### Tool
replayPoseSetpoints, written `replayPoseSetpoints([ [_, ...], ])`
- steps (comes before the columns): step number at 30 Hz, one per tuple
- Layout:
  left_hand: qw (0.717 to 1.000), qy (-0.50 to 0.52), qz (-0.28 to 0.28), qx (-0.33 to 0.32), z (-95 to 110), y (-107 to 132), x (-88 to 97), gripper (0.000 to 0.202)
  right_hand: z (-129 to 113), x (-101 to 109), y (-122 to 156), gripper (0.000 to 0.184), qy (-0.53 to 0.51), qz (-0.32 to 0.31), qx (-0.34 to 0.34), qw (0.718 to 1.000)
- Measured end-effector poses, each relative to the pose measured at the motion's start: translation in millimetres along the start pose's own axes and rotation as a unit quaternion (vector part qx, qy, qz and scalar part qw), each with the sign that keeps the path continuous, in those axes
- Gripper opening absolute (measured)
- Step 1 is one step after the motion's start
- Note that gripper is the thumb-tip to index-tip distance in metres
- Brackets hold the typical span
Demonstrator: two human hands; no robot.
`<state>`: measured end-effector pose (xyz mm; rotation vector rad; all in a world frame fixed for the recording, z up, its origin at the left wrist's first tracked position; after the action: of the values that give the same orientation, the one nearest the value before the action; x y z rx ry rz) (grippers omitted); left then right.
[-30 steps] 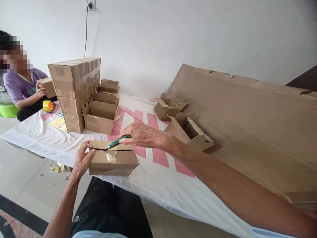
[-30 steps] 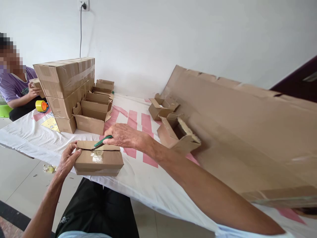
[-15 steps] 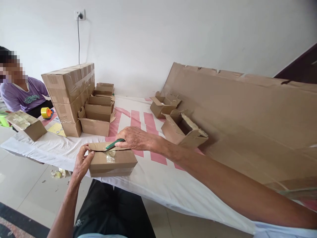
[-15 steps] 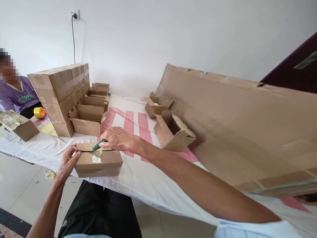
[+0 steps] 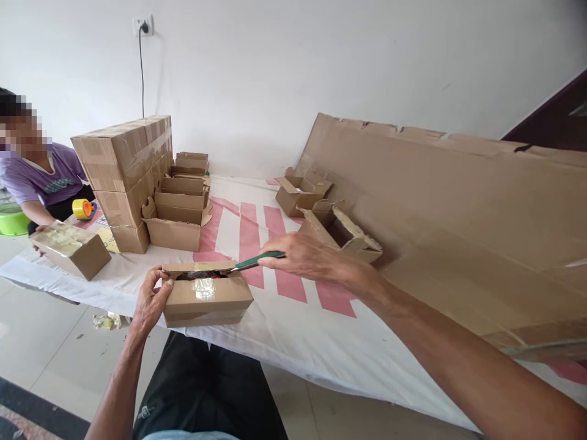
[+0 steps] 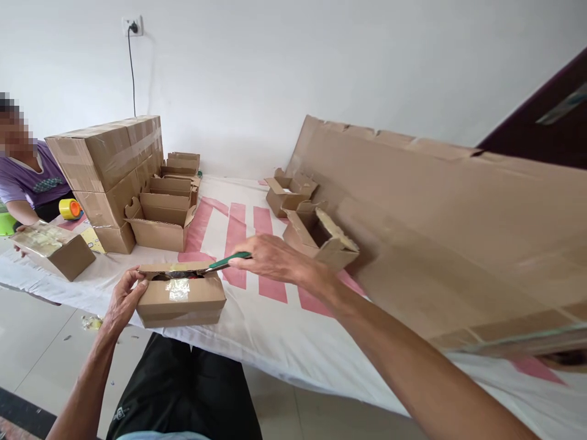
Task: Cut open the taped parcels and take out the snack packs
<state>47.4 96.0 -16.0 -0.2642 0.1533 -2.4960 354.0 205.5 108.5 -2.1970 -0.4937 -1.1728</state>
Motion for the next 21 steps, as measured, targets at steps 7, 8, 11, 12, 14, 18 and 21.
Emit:
replayPoseSetpoints([
  [7, 0.999, -0.006, -0.027, -0.035, 6.7, -2.3, 0.4, 0.050, 137.9, -47.2, 96.8, 0.048, -0.067, 0.201, -0.187, 0.959],
  [8, 0.998, -0.013, -0.032, -0.045, 9.5, -2.6, 1.4, 0.052, 150.2, -68.6, 111.0, 0.047, -0.052, 0.207, -0.200, 0.956],
  [11, 0.996, -0.037, -0.045, -0.074, 18.5, -2.7, 5.9, 0.058, 163.3, -116.3, 141.3, 0.042, 0.029, 0.244, -0.167, 0.955],
  [12, 0.995, -0.042, -0.050, -0.073, 19.2, -2.6, 7.6, 0.061, 166.2, -126.0, 148.7, 0.042, 0.061, 0.253, -0.165, 0.951],
  [14, 0.996, -0.046, -0.058, -0.051, 15.9, -3.0, 11.0, 0.067, 169.6, -136.1, 157.5, 0.041, 0.106, 0.263, -0.167, 0.944],
  [18, 0.993, -0.058, -0.086, -0.063, 15.1, -4.3, 14.2, 0.072, 159.3, -123.6, 149.7, 0.041, 0.078, 0.296, -0.166, 0.937],
  [21, 0.986, -0.057, -0.110, -0.108, 22.8, -5.6, 15.4, 0.074, 133.2, -105.4, 126.5, 0.042, -0.072, 0.329, -0.172, 0.926],
])
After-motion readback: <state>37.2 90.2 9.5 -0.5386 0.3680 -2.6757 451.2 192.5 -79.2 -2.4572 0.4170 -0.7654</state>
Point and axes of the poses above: each hand's wrist, its own y-axis away from the middle knuckle, its own x-axis out of the back of the hand, z = x × y, the point moved 10 cm from there along -y, towards the middle knuckle, and after that the axes turned 15 degrees about z, right-handed, at the moved point
